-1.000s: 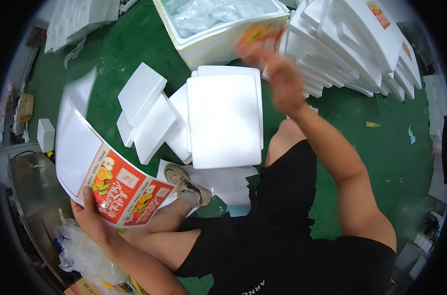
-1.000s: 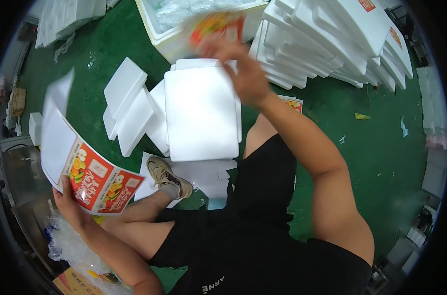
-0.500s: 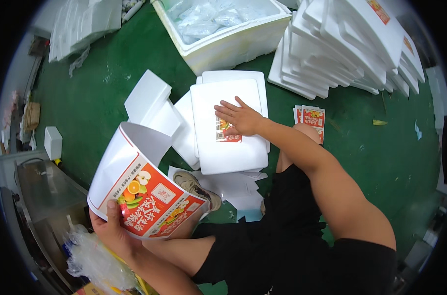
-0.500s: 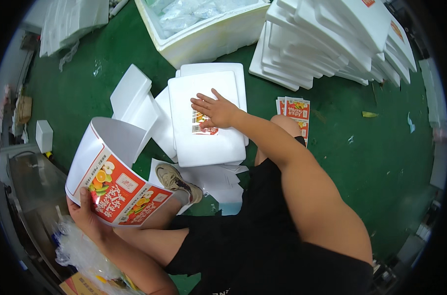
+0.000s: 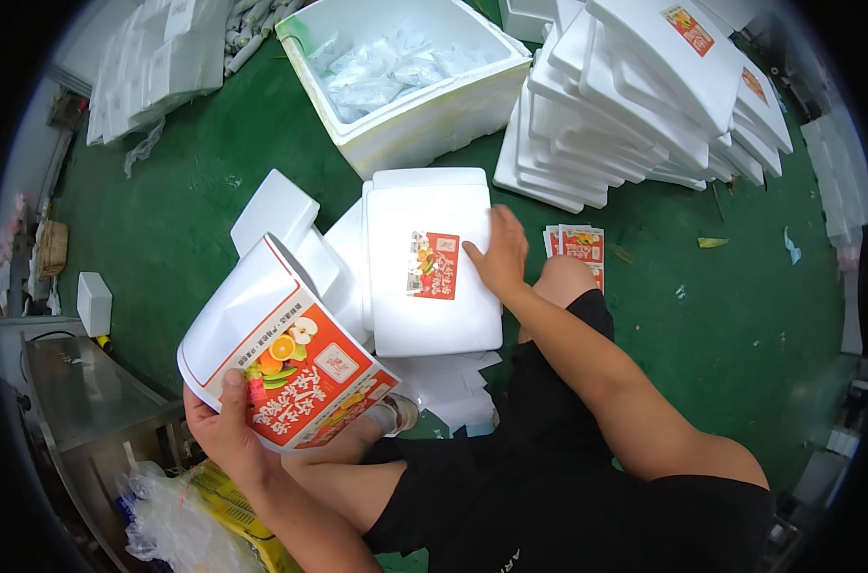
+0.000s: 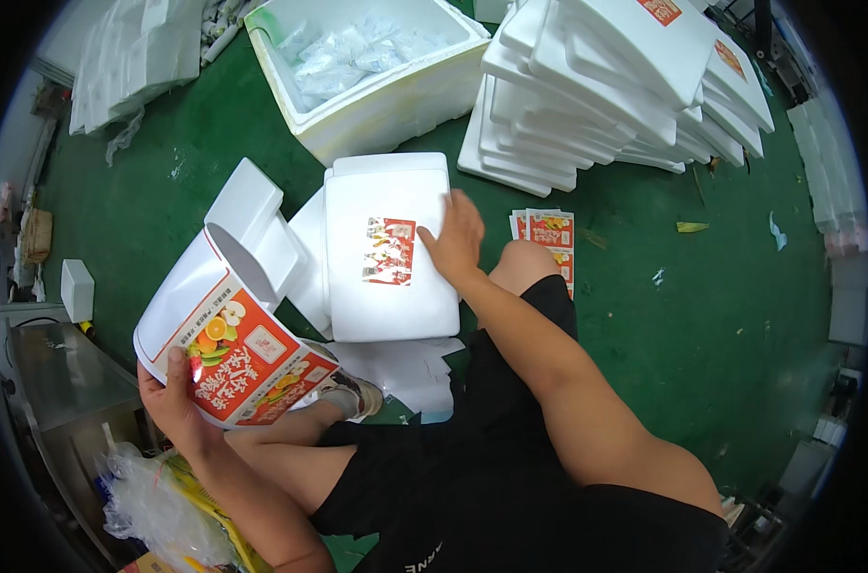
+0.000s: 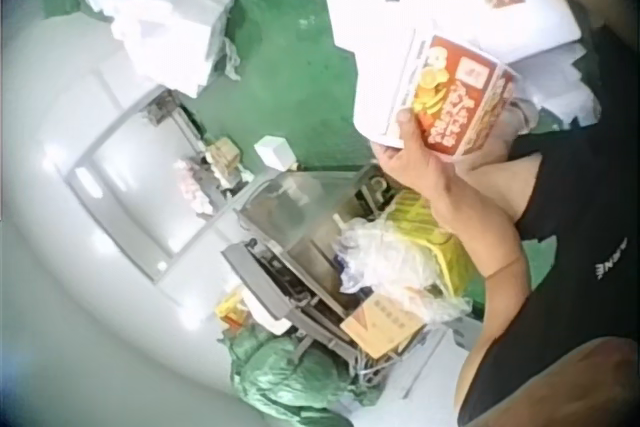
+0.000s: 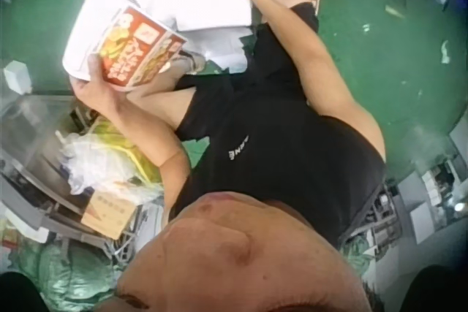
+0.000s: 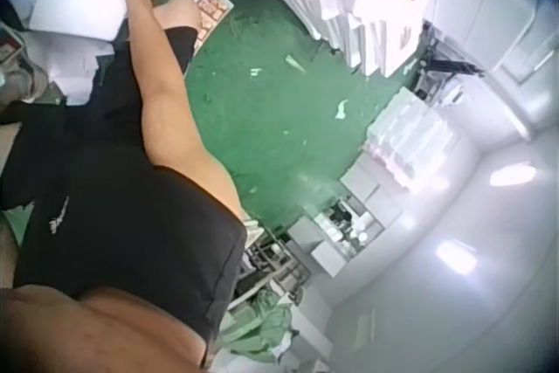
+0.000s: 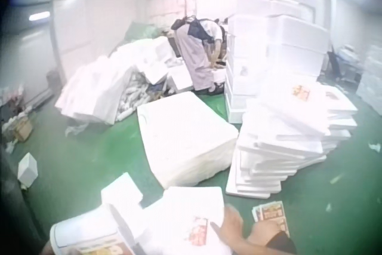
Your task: The person peels adhesive labels from sheets and applies them to the centers of white foam lids and containers while sitting on the floor.
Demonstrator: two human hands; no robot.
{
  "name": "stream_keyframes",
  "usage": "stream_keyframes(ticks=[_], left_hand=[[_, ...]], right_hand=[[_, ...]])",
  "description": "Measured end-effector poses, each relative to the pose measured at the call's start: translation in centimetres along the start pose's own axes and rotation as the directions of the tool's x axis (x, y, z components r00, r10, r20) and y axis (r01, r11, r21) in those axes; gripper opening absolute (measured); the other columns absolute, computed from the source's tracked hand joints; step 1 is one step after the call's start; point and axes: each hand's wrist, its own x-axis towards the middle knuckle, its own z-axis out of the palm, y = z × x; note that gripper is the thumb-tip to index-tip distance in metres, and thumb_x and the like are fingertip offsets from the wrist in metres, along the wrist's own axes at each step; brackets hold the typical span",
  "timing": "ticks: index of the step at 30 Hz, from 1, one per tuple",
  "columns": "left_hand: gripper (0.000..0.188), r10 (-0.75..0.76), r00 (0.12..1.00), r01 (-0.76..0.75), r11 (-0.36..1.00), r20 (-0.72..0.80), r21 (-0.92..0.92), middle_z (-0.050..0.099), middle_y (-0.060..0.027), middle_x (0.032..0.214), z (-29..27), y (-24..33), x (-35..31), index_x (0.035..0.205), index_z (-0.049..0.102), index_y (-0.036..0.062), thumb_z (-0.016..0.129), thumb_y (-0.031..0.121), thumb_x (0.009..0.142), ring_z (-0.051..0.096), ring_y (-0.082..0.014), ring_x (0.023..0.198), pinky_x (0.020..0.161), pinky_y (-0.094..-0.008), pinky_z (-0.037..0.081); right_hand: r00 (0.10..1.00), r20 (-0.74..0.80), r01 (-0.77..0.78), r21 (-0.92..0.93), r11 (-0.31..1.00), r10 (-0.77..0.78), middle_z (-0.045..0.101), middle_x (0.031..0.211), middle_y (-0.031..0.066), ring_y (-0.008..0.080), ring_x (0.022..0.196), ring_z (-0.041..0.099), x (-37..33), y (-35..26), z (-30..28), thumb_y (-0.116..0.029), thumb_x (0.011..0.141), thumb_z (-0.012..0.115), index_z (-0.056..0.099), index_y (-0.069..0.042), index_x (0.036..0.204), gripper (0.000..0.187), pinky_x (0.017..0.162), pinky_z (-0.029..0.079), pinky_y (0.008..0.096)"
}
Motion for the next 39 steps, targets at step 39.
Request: stream_keyframes(ticks=[39], left_hand=[[0.043,0.005,0.986,-0.044,0.972,0.167,0.231,0.066,-0.0183,0.115,3.7,0.2,-1.8,0.124,0.058,-0.0077,0.072,0.005,0.086,0.065,-0.0307,0.098,0.087,-0.0423,0.051]], right_hand=[[0.925,0.299,-0.379,0.703,0.602,0.233,0.058,0.129,0.0155,0.0339,0.125,0.053,-4.7,-2.2,-6.0,-0.028,0.089,0.075,0.053,-0.008,0.133,0.053,0.099,0.047,0.0406]])
